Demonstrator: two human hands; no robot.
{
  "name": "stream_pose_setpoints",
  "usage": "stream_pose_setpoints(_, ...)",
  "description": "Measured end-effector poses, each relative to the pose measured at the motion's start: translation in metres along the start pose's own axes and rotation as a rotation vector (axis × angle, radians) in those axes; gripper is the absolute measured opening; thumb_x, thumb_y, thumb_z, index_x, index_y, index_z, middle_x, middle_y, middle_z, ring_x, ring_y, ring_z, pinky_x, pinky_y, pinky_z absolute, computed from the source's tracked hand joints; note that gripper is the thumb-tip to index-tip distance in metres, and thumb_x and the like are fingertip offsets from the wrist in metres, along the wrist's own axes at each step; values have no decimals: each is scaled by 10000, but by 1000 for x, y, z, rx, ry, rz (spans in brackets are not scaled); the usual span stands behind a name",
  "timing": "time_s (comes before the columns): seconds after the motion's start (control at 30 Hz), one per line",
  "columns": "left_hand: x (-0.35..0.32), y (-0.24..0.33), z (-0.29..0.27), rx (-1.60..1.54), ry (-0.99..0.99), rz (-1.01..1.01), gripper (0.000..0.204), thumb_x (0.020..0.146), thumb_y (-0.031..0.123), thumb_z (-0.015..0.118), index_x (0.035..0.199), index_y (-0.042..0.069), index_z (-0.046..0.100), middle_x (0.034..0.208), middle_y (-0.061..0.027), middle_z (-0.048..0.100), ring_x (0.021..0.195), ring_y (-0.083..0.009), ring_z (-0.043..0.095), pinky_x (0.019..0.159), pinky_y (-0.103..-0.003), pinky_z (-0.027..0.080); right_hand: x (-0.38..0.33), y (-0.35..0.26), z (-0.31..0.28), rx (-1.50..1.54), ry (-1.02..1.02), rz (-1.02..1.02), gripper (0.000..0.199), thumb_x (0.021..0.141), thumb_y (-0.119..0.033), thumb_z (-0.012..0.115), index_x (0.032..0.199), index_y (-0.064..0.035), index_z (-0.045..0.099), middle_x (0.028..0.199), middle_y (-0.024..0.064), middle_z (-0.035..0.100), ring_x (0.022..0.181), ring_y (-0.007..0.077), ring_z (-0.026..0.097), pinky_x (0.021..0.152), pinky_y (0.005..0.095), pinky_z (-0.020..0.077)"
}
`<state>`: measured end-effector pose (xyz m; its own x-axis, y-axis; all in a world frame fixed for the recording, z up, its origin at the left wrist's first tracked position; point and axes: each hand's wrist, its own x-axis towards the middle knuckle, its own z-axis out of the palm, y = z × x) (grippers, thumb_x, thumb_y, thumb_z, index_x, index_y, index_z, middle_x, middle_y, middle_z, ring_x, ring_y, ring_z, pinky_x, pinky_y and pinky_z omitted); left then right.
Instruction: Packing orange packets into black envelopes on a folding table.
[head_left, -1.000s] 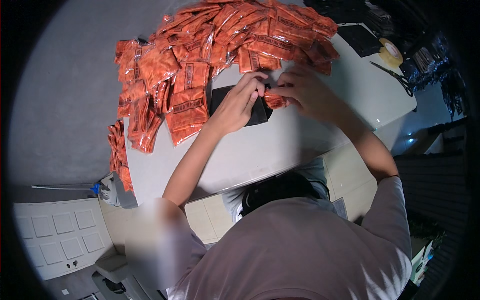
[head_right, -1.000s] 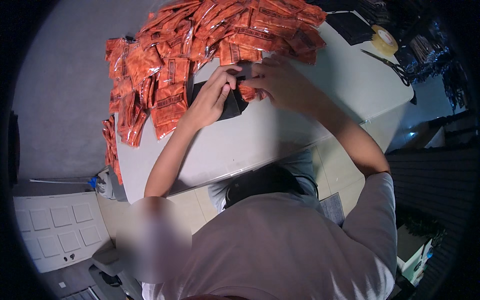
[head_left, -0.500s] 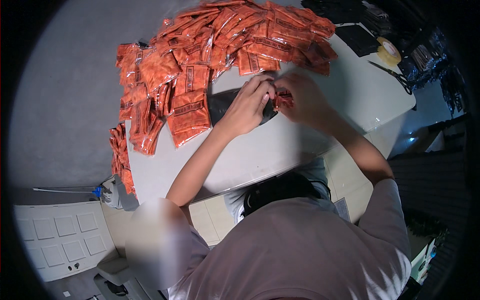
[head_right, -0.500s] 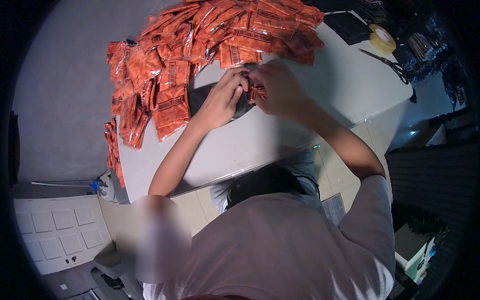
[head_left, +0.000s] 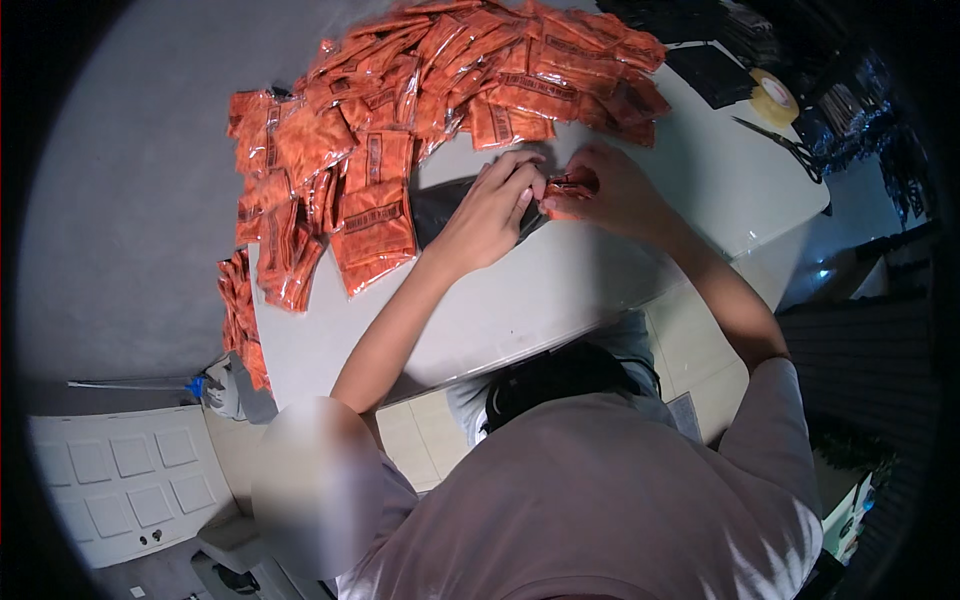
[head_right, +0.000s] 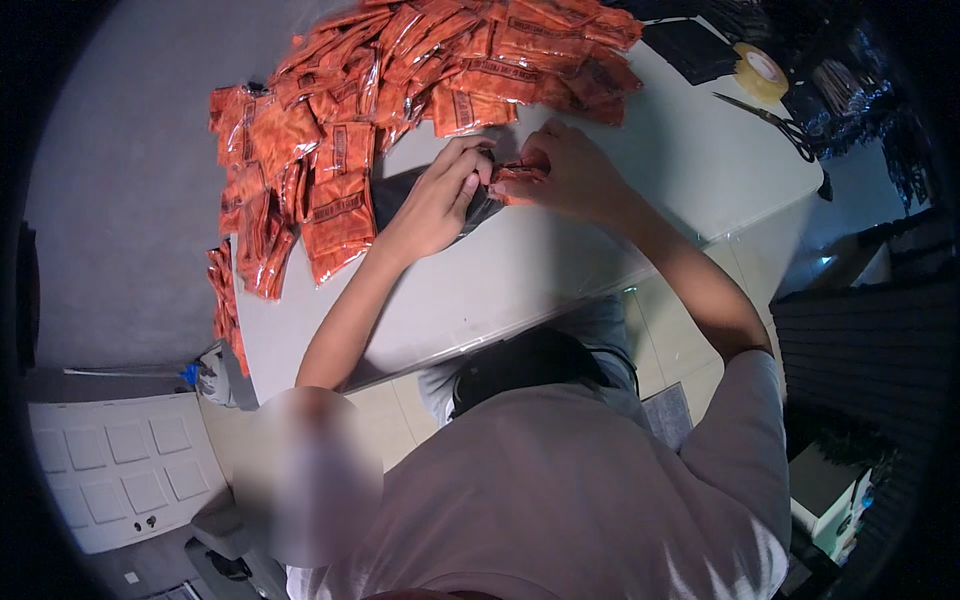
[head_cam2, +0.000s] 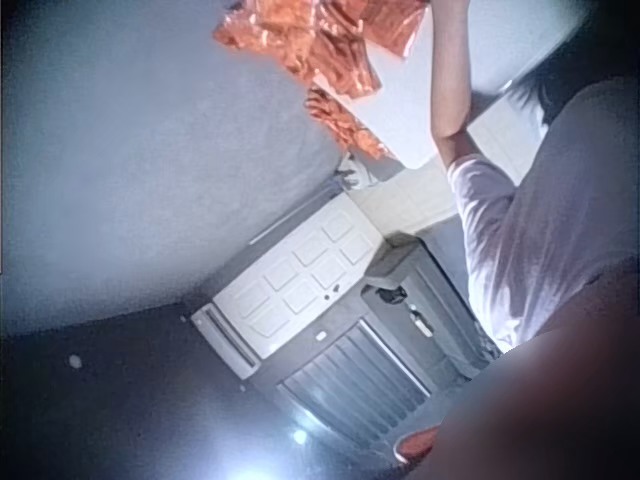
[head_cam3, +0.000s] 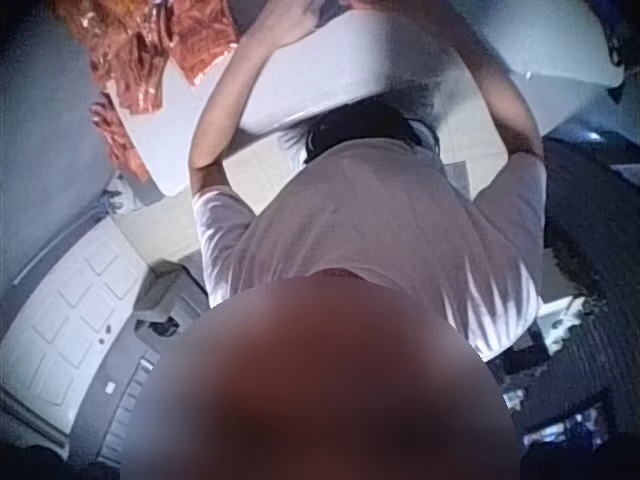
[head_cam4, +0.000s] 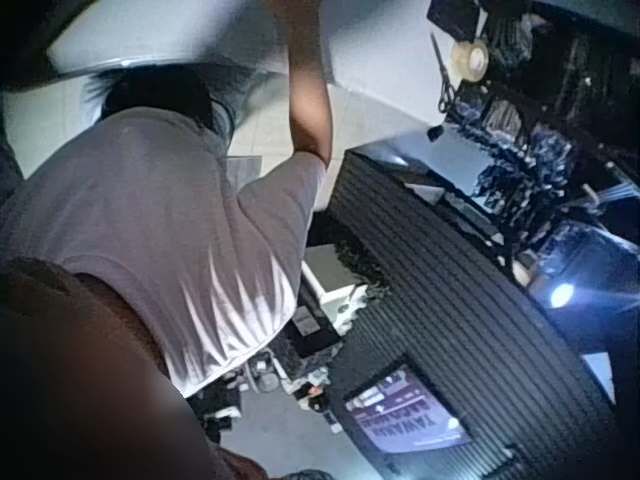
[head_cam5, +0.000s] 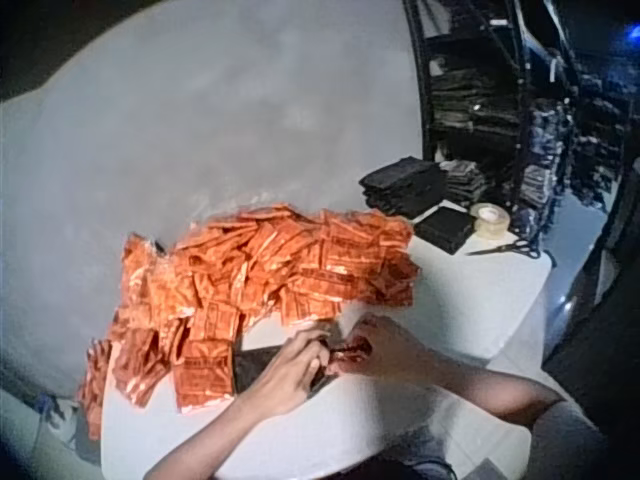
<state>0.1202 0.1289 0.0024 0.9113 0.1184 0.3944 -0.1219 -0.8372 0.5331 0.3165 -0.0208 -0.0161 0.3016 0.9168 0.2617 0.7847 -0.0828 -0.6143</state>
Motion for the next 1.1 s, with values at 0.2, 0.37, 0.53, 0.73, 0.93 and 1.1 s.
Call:
stream_pose_setpoints(0.2, 0, 3, -3, 53, -4, 46, 77, 1054, 19, 485, 1067, 16, 560, 1413, -193, 518, 1279, -423, 557, 1063, -454, 468, 7, -11, -6, -57, 60, -2, 589, 736, -565, 886, 735, -14, 679, 846, 125, 647, 782, 291, 675, 717, 413, 534)
stream_pose_setpoints(0.37, 1, 5, -17, -69, -84, 22, 101, 993, -72, 506, 985, 28, 519, 1457, -171, 506, 1217, -376, 588, 990, -415, 497, 11, -3, -20, -22, -29, 98, 584, 746, -555, 904, 752, -21, 667, 751, 93, 653, 704, 230, 648, 651, 361, 502)
stream_pose_setpoints(0.53, 1, 5, -21, -114, -97, 3, 78, 1007, -44, 514, 989, 30, 529, 1461, -164, 510, 1201, -369, 595, 985, -414, 496, 11, 0, -26, 52, -147, 202, 587, 755, -546, 919, 773, -18, 660, 707, 63, 646, 660, 172, 624, 612, 318, 478)
stream_pose_setpoints(0.73, 1, 5, -9, 23, -37, 32, 79, 1056, 59, 516, 1055, 31, 589, 1440, -171, 523, 1275, -389, 567, 1065, -460, 469, 3, -37, -23, -62, -74, 116, 461, 766, -445, 901, 763, -38, 684, 653, 73, 660, 600, 195, 643, 593, 343, 487)
stream_pose_setpoints(0.93, 2, 6, -1, 67, 19, 23, 80, 1067, 72, 508, 1088, 47, 582, 1405, -181, 534, 1316, -421, 532, 1121, -513, 429, 5, -44, -7, -76, 78, -97, 276, 772, -255, 878, 777, -44, 699, 698, 98, 688, 614, 225, 660, 614, 365, 516)
stream_pose_setpoints(1.1, 3, 12, -5, -30, -3, -83, 63, 1059, 59, 516, 1088, 61, 572, 1351, -198, 549, 1286, -451, 538, 1096, -533, 440, 6, -17, 3, 201, 263, -289, 383, 844, -319, 853, 1056, -31, 717, 908, 138, 727, 822, 253, 713, 760, 390, 551)
